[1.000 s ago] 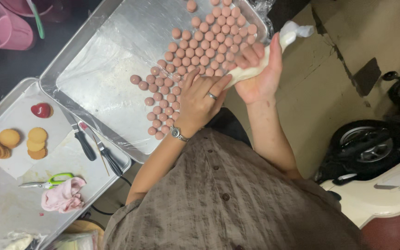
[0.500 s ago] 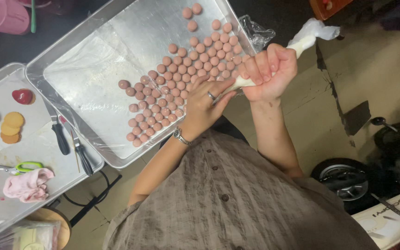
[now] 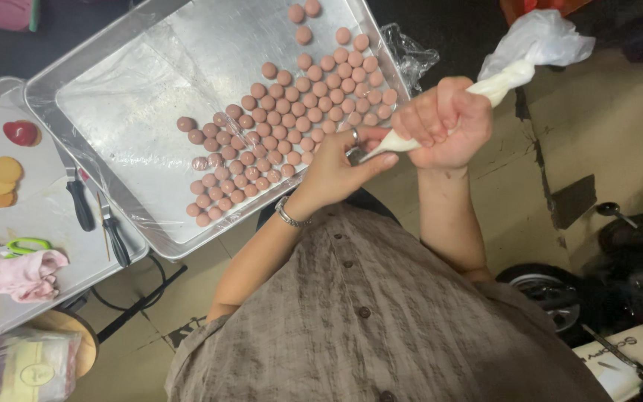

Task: The person wipes the work surface, retrieves a tray of pink dough balls from a refrigerator, and places it on the table. They then fill a piping bag with white cream and pipe the cream onto the dough balls one at a time, holding each ball against the piping tip.

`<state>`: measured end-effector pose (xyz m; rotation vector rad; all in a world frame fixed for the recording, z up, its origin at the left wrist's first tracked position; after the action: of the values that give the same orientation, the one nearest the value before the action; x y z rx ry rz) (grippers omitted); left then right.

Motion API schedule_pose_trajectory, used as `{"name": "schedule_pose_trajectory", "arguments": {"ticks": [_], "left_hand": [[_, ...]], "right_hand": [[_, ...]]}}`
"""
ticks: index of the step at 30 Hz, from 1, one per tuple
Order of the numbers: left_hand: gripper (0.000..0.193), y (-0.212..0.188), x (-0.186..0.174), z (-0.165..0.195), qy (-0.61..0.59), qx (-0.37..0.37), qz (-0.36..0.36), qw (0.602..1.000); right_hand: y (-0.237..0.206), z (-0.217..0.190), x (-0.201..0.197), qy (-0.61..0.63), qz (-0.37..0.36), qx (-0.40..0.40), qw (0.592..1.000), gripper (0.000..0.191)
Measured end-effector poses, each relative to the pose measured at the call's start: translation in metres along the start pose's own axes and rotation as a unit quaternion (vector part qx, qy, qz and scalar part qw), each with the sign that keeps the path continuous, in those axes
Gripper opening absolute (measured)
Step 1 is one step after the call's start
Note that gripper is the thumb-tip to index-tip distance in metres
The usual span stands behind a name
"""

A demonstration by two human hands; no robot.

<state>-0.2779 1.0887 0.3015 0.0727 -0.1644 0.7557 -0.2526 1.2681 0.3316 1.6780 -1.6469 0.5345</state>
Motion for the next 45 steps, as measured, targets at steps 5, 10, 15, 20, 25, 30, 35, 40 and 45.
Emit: {"name": "schedule_pose_trajectory", "arguments": {"ticks": [5,10,15,20,25,30,35,40,45], "left_hand": [[0.031,0.003,0.004,-0.008,-0.089,-0.072,-0.005,0.993],[0.032,-0.006,0.001,-0.001,0.123,0.025,0.109,0.986],[0.033,-0.013,-0.003,0.009,0.265,0.092,0.145,0.949],[0.034,-0.015,-0.006,0.014,0.241,0.103,0.147,0.954],[0.035,-0.019,-0.014,0.012,0.225,0.095,0.130,0.961],[0.039,-0.019,-0.018,0.015,0.217,0.086,0.135,0.963],[0.036,-0.014,-0.021,0.025,0.242,0.125,0.138,0.952],[0.037,-0.014,-0.022,0.018,0.190,0.048,0.147,0.970],[0.034,-0.018,-0.033,0.018,0.151,0.067,0.145,0.975]], "right_hand": [[0.005,0.009,0.011,-0.009,0.030,0.023,0.999,0.052],[-0.001,0.032,0.002,0.015,0.097,0.034,0.995,0.048],[-0.015,0.047,-0.018,0.106,0.111,0.049,0.987,0.051],[-0.012,0.045,-0.017,0.087,0.092,0.007,0.992,0.035],[-0.007,0.046,-0.008,0.072,0.072,-0.003,0.995,0.032],[-0.005,0.048,-0.005,0.047,0.061,-0.007,0.997,0.032],[0.001,0.047,0.009,0.036,0.089,-0.009,0.995,0.031],[0.010,0.055,0.028,0.043,0.106,0.028,0.993,0.029],[0.009,0.047,0.030,-0.262,0.029,0.012,0.964,0.049]]}}
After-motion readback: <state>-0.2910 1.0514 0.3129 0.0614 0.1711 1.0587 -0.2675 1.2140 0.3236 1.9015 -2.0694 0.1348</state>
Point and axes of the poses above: each hand's wrist, its own y-axis towards the middle knuckle, its own x-axis out of the palm, z = x × y, the point moved 2 cm from there along y, towards the middle knuckle, and after that the axes turned 2 degrees about -z, right-handed, at the moved point
